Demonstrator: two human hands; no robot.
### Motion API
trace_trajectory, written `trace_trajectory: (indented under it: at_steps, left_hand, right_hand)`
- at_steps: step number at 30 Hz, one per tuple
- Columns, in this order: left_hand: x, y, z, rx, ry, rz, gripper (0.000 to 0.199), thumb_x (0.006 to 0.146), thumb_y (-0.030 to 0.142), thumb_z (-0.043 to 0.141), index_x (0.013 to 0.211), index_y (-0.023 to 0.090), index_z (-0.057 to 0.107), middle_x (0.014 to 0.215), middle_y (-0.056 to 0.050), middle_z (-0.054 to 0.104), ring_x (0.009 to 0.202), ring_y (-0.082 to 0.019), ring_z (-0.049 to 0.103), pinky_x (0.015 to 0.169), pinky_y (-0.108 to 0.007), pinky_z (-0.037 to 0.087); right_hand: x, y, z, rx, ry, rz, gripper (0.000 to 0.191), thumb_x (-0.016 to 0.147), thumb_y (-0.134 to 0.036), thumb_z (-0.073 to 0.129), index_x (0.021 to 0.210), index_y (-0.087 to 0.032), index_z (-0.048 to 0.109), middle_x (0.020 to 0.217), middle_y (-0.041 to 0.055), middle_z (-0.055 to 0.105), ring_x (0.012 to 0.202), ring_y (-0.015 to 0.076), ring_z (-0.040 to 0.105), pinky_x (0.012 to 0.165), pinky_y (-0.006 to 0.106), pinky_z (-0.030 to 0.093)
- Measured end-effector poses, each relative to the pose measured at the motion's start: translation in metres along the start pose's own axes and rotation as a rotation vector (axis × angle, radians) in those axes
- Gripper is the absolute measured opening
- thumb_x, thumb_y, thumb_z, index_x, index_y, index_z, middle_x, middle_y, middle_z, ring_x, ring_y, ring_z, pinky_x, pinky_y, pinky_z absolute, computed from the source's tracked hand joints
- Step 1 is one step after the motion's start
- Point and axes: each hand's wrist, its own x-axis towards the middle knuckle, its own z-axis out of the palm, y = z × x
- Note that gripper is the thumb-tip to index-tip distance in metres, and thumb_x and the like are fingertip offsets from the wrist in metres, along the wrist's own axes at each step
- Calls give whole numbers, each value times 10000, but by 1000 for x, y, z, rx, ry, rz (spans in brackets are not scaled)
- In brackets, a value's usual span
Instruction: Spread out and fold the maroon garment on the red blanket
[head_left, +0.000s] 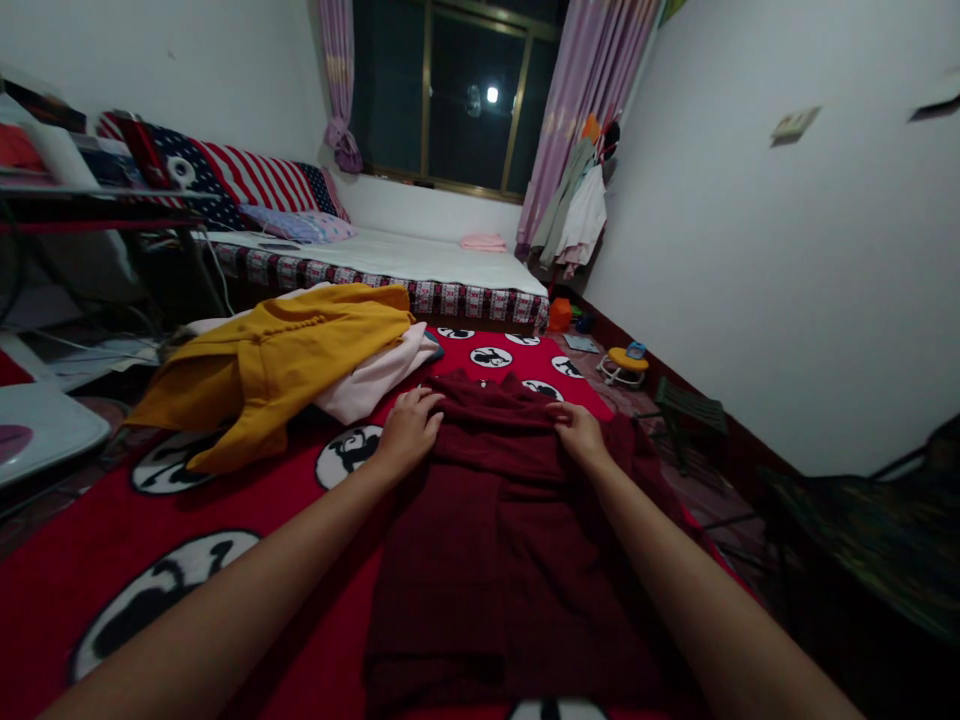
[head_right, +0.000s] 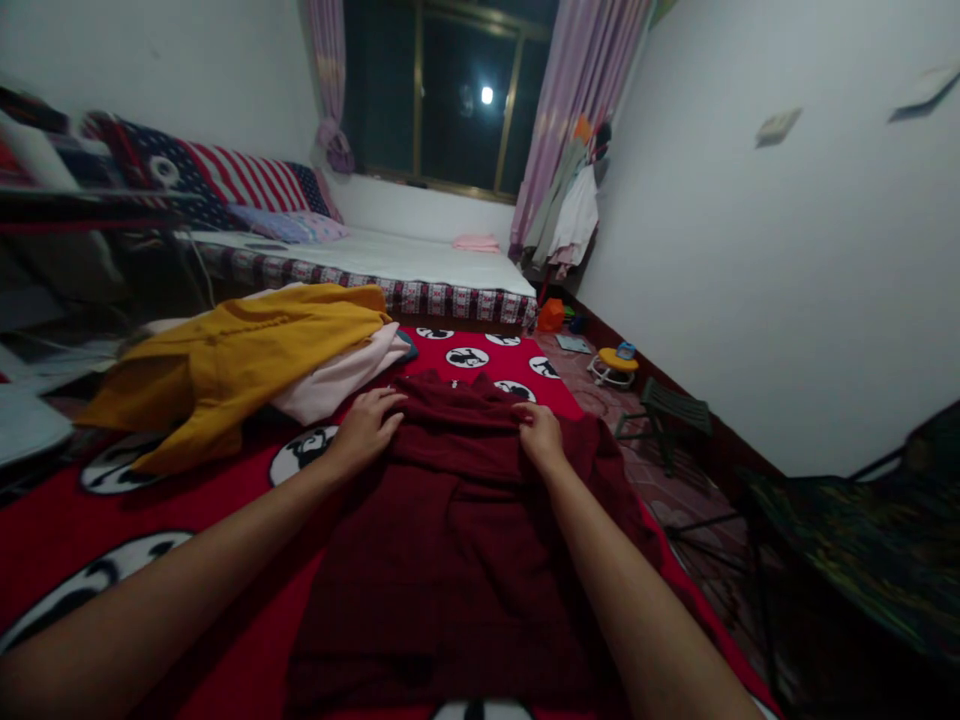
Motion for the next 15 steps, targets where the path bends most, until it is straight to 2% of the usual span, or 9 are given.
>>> trace_trajectory:
  at_steps: [3, 7, 11, 15]
  left_hand:
    - [16, -4, 0, 59, -69, -31, 274, 874, 322, 486, 1008, 237, 710, 1079, -80, 662, 1059, -259, 556, 973, -382, 417]
    - [24, -10, -5, 77, -174, -50, 262, 847, 411, 541, 939, 256, 732, 958, -73, 708, 942, -262, 606, 882, -364, 445]
    - [18, -10, -8, -32, -190, -69, 199, 769, 351, 640, 922, 252, 719, 967, -44, 718, 905, -239, 631, 834, -325, 462]
    - [5, -4, -13, -143, -202, -12, 223, 684, 309, 709, 898, 247, 708, 876, -22, 701, 807, -211, 626, 744, -300, 476]
  right_hand:
    - [9, 5, 2, -25, 10, 7, 352, 756, -77, 489, 981, -220, 719, 1022, 55, 705, 876, 171, 661, 844, 314, 498]
    - [19, 11, 1, -64, -40, 17, 230, 730, -172, 631, 922, -245, 735, 913, 27, 723, 796, 175, 662, 761, 295, 509]
    - [17, 11, 3, -114, -106, 7, 192, 640, -191, 731, 812, -275, 746, 818, -5, 709, 729, 168, 645, 703, 275, 497]
    - [11, 4, 0, -158, -94, -5, 136, 679, -193, 692, 773, -273, 749, 863, 20, 691, 760, 184, 634, 708, 290, 487]
